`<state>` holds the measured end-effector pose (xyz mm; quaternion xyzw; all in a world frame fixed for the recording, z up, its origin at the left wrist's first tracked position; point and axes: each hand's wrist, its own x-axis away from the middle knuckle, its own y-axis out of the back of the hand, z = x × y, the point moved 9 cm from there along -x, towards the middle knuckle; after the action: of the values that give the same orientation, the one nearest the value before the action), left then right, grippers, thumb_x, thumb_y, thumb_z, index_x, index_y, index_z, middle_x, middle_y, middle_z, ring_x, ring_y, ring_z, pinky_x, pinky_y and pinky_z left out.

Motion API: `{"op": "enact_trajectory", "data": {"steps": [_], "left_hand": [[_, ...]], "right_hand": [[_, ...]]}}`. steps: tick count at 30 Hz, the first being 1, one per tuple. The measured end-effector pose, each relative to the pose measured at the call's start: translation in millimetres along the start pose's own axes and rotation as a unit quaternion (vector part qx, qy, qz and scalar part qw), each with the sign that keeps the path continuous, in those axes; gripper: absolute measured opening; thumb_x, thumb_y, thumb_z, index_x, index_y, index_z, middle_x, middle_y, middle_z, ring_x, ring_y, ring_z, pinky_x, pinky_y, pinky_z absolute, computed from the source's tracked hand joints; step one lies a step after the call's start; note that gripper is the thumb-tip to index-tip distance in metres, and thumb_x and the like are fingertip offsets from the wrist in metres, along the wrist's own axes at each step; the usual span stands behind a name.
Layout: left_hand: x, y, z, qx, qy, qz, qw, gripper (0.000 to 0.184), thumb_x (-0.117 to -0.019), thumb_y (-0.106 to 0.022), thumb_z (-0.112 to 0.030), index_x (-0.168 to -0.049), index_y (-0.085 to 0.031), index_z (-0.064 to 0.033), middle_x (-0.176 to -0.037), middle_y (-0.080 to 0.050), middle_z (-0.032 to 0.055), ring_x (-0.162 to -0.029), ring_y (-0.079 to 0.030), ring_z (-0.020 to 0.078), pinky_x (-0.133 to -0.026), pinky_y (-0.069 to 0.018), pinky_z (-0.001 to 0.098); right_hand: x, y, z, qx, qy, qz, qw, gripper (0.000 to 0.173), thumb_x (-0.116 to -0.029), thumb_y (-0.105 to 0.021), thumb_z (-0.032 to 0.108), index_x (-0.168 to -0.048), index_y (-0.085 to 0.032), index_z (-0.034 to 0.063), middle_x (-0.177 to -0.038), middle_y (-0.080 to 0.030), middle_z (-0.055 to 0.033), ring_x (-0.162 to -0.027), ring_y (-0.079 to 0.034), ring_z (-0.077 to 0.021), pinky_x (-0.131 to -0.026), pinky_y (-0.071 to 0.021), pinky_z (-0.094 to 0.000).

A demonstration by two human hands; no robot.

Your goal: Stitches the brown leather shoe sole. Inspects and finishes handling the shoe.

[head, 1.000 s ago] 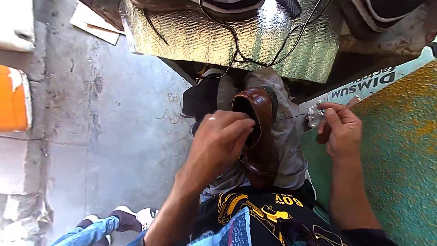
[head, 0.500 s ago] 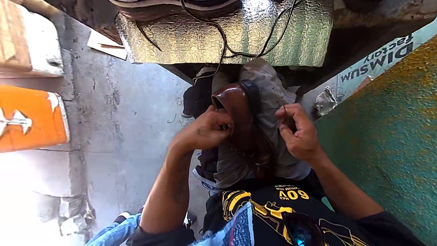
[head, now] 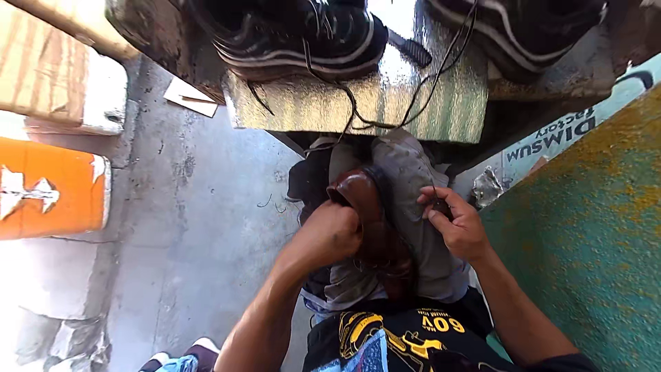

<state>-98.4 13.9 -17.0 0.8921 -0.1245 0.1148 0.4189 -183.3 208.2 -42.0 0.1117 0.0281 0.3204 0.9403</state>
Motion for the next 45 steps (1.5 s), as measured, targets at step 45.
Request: {"op": "enact_trajectory", "data": {"steps": [45], "left_hand": [[3.9, 5.7, 12.1, 0.006, -0.076, -0.169, 0.983, 0.005, -0.0875, -0.068, -0.009, -0.087, -0.072, -0.0063, -0.081, -0.07, 0.0078, -0.076, -0.069, 0.0194, -0.068, -0.0553, 0.041]], "right_hand": [[11.1, -42.4, 49.8, 0.429, 0.154, 0.089, 0.886, 0.03, -0.1, -0.056, 0.016, -0.123, -0.075, 0.0139, -0.093, -0.07, -0.0091, -0.075, -0.068, -0.0275, -0.052, -0.0507, -0.0393]]}}
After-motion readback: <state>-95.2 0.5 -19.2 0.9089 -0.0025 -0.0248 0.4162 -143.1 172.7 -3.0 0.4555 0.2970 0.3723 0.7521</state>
